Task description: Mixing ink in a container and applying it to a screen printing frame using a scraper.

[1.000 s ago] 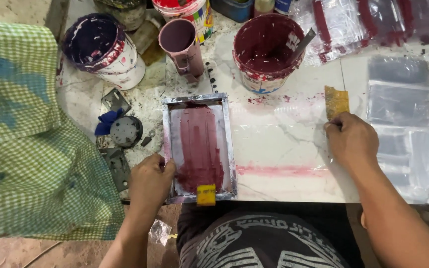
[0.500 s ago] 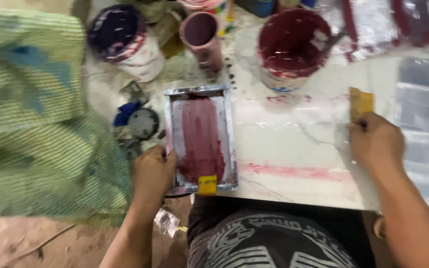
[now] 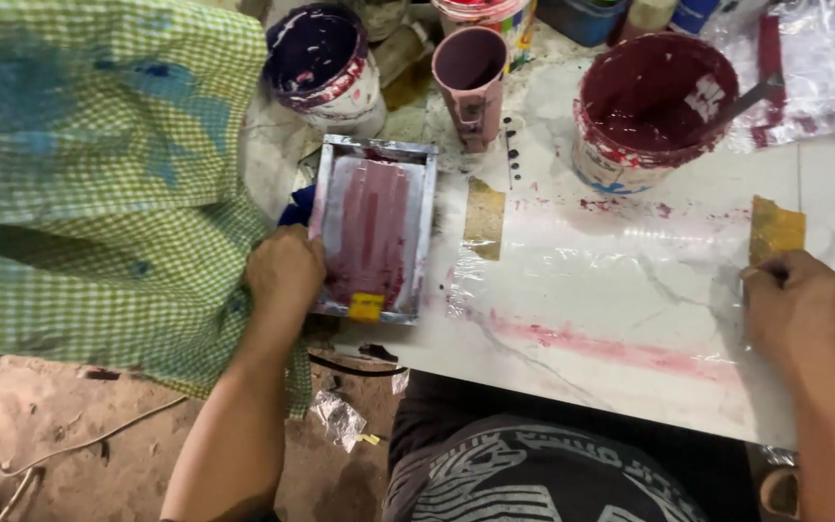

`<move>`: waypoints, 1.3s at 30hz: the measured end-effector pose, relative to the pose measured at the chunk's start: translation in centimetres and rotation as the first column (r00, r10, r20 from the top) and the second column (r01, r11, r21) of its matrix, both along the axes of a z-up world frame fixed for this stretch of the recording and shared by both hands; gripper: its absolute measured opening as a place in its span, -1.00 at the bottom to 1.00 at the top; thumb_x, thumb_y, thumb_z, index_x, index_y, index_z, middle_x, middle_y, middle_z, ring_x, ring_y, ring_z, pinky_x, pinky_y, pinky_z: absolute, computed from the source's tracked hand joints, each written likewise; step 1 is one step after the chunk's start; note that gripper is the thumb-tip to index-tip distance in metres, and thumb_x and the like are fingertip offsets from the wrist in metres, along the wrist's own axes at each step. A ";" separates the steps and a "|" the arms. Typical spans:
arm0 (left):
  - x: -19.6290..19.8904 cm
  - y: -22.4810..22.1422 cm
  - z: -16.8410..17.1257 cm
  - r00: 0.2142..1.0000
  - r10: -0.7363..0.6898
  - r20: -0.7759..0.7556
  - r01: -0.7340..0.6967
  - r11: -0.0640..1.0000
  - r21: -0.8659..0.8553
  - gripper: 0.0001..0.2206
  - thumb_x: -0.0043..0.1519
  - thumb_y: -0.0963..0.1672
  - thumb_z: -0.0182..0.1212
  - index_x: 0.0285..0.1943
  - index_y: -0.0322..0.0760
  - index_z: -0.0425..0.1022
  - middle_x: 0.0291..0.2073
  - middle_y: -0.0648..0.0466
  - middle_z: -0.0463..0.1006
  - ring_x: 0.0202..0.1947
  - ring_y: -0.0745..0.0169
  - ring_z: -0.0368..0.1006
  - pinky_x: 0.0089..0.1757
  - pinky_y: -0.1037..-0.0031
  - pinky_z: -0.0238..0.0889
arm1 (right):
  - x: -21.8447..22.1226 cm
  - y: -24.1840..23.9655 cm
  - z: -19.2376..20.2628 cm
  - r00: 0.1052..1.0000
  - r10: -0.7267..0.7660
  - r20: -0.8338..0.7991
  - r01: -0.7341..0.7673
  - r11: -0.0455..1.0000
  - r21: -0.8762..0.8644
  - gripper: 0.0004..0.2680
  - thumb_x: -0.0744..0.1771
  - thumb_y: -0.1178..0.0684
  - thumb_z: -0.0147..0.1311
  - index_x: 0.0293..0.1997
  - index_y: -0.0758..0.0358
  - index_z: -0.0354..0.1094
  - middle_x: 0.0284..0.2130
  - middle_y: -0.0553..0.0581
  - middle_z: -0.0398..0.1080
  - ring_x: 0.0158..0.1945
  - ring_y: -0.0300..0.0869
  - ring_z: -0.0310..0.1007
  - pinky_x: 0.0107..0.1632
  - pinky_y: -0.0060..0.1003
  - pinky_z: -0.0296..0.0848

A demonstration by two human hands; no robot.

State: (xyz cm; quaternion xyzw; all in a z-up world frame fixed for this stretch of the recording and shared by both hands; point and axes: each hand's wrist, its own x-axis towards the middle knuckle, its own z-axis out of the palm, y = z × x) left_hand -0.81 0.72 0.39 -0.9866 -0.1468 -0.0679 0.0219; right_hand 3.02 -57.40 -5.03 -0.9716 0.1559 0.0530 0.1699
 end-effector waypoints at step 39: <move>5.3 -20.0 -4.6 0.862 -0.465 -0.202 0.499 0.847 0.180 -0.72 0.05 -0.23 0.24 -0.05 -0.18 0.63 -0.14 0.03 0.54 -0.11 -0.07 0.42 -0.25 0.15 0.37 | -0.4 1.6 3.0 0.997 -0.083 -0.004 0.082 0.985 0.150 -0.81 0.36 -0.02 -0.10 -0.14 0.14 0.48 -0.27 0.20 0.55 -0.14 0.16 0.45 -0.07 -0.03 0.33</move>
